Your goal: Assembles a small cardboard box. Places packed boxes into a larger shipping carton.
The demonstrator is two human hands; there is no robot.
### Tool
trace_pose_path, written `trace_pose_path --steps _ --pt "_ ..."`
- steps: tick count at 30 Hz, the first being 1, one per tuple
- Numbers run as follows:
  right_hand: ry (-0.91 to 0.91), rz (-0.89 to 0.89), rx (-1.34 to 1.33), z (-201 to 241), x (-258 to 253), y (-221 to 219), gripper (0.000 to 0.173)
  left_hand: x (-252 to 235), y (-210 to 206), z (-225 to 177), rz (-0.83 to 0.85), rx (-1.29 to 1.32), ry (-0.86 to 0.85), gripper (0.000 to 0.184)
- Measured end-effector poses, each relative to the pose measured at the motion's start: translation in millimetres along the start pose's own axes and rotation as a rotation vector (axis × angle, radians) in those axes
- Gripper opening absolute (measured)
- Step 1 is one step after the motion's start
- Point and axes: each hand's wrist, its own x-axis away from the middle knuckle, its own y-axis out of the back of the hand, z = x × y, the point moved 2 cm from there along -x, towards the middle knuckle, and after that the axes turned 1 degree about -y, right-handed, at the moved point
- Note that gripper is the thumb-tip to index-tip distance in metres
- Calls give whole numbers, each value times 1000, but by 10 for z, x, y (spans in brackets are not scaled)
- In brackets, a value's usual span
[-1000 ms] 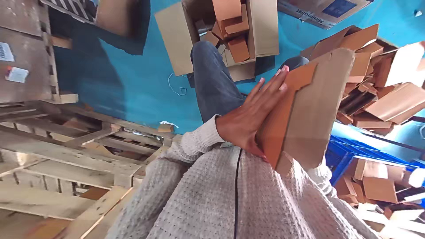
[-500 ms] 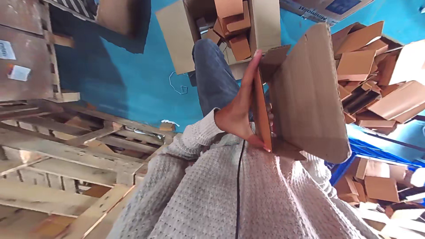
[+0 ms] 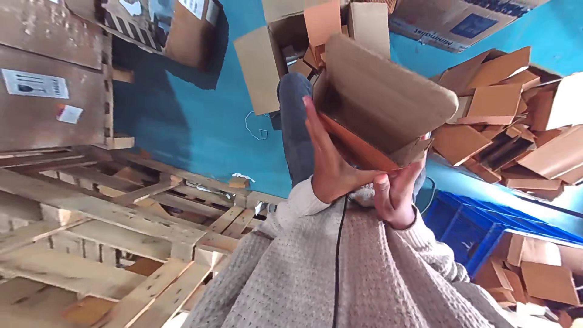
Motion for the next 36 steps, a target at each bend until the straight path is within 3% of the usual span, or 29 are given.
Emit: trace_pose_path --steps 3,7,9,16,23,30,36 --pt "-32 -80 -4 12 -39 83 73 2 120 -4 110 -31 -51 135" --pt "39 -170 75 -31 -131 287 74 36 179 51 157 147 -9 100" --pt "39 -187 13 -48 -129 328 70 25 188 70 188 206 12 93" --pt "-69 -94 -159 -33 -137 445 64 141 86 16 240 346 110 85" --pt "-52 -88 -173 -68 -120 529 73 41 105 -35 317 349 44 86" --pt "-78 -83 -229 -66 -102 530 72 81 54 -63 242 413 66 84" --pt "-44 -57 -185 -74 -47 468 42 138 4 -71 167 360 46 33"
